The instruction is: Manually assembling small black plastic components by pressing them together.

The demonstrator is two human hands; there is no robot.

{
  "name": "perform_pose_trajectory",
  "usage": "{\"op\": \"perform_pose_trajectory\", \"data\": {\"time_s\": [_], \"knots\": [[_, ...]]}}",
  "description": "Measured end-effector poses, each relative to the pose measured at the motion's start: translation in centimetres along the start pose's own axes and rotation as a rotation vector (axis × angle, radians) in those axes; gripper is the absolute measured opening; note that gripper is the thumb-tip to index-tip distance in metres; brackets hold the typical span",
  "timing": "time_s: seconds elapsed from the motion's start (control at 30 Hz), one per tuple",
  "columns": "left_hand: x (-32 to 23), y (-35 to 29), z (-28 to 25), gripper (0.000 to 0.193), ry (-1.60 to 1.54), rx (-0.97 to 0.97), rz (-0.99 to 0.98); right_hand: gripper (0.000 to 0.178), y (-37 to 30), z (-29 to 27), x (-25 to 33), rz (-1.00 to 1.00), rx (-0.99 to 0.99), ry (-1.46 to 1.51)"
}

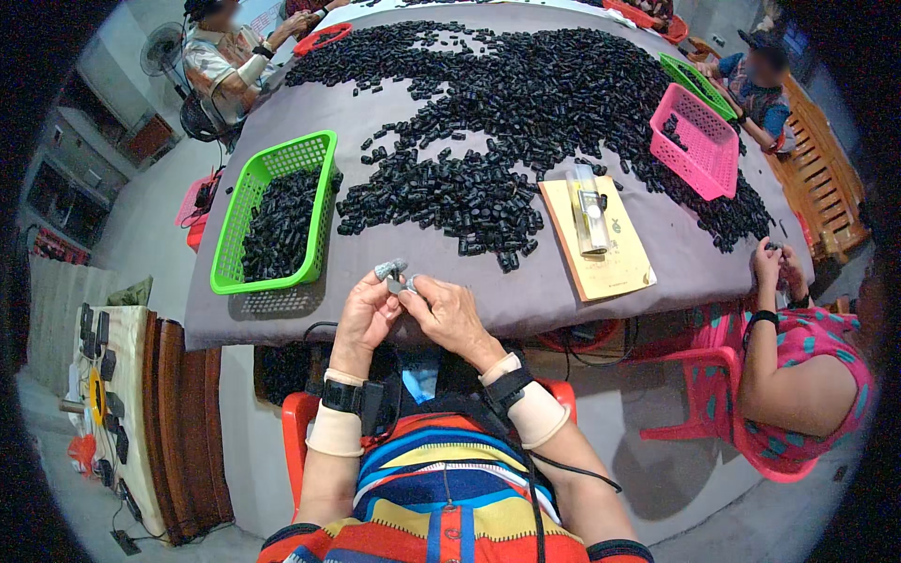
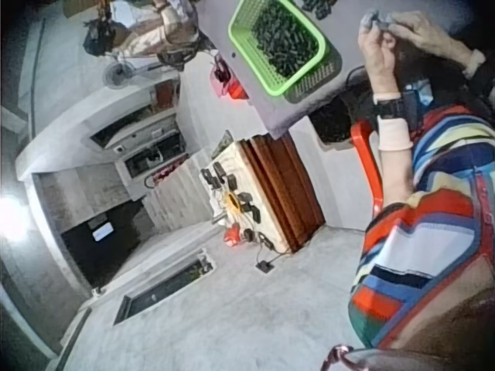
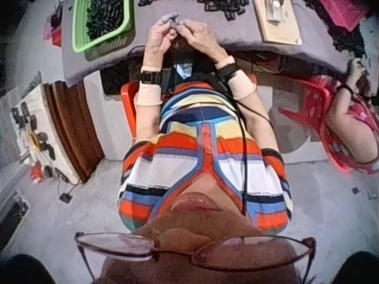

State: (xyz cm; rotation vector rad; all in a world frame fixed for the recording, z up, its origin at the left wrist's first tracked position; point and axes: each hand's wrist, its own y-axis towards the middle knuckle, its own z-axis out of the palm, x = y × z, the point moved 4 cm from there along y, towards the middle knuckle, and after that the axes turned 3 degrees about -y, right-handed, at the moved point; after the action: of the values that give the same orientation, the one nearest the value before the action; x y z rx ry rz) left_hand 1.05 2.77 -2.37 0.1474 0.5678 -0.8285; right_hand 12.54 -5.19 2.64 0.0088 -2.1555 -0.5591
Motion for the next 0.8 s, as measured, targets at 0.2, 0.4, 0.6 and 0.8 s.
{"op": "perform_pose_trajectory", "data": {"time_s": [0.2,0.4,0.6,0.8], "knots": [[0.02,-0.05,-0.07,0.028,-0.010,-0.017,-0.010,0.025,0.07,-0.01,0.15,0.023,0.022,-0.029],[-0.01,-0.13,0.19,0.026,-0.009,-0.026,-0.013,0.025,0.10,0.00,0.12,0.015,0.013,-0.038],[0.01,-0.07,0.05,0.025,-0.006,-0.025,-0.012,0.027,0.17,0.23,-0.10,0.013,0.014,-0.054],[0.04,0.00,0.12,0.022,0.005,-0.016,-0.029,0.027,0.21,0.43,-0.29,0.031,0.019,-0.097]]}}
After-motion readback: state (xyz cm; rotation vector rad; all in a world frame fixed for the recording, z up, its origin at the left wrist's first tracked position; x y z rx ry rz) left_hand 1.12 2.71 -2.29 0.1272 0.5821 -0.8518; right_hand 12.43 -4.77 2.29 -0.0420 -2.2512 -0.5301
